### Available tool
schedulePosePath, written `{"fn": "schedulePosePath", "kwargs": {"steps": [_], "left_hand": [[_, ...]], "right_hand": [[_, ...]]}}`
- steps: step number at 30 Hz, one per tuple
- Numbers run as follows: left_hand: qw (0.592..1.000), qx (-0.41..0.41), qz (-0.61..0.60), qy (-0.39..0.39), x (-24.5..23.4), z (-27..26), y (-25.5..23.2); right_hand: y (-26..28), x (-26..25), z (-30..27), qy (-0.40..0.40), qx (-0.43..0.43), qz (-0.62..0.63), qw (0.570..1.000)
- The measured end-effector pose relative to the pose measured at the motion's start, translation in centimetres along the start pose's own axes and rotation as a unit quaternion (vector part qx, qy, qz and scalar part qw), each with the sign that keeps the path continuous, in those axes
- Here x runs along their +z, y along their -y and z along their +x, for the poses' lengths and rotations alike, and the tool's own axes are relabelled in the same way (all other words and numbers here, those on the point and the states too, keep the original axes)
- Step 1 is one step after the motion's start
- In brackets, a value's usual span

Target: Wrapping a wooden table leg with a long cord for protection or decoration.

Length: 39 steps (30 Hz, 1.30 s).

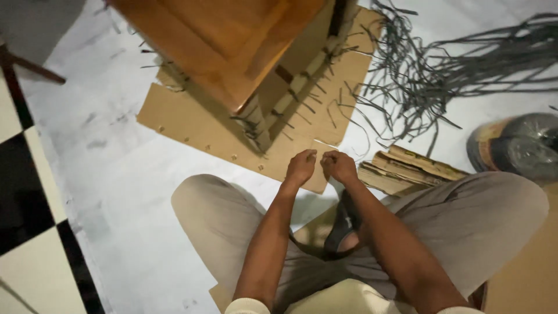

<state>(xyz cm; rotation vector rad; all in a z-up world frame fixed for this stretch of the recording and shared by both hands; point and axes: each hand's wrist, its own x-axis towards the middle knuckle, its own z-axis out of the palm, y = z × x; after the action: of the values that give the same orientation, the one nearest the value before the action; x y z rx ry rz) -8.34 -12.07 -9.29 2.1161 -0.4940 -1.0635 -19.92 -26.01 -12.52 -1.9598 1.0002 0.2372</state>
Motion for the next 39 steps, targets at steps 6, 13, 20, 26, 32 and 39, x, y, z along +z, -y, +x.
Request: {"fn": "schedulePosePath", "kwargs": {"steps": [6,13,20,26,32,39], "left_hand": [[0.991,0.042,0.108,0.065,0.7,-1.2,-0.9],[0.977,0.025,0.173,0.122,0.1,-2.4,-2.5],[0.978,0.026,0.171,0.117,-0.2,-2.7,-1.5],[0.975,0.005,0.189,0.113,-0.6,-2.5,-1.2],[0.984,0.002,0.161,0.077,-0.3,-2.0,-1.2],[0.998,0.005,-0.039,-0.047,-0.4,-1.5,-1.8]], "right_hand": [[-2.8,-3.5,1.4,-0.071,0.009,-0.051,0.996],[-4.7,-5.2,3.3,-0.151,0.02,-0.048,0.987],[-3.0,-8.4,3.5,-0.178,0.009,-0.102,0.979],[-14.3,-5.0,13.6,-0.131,-0.023,-0.165,0.977],[-1.0,-8.6,3.0,-0.198,-0.09,-0.076,0.973],[8.1,-5.7,-3.9,-0.194,-0.273,-0.044,0.941]]}}
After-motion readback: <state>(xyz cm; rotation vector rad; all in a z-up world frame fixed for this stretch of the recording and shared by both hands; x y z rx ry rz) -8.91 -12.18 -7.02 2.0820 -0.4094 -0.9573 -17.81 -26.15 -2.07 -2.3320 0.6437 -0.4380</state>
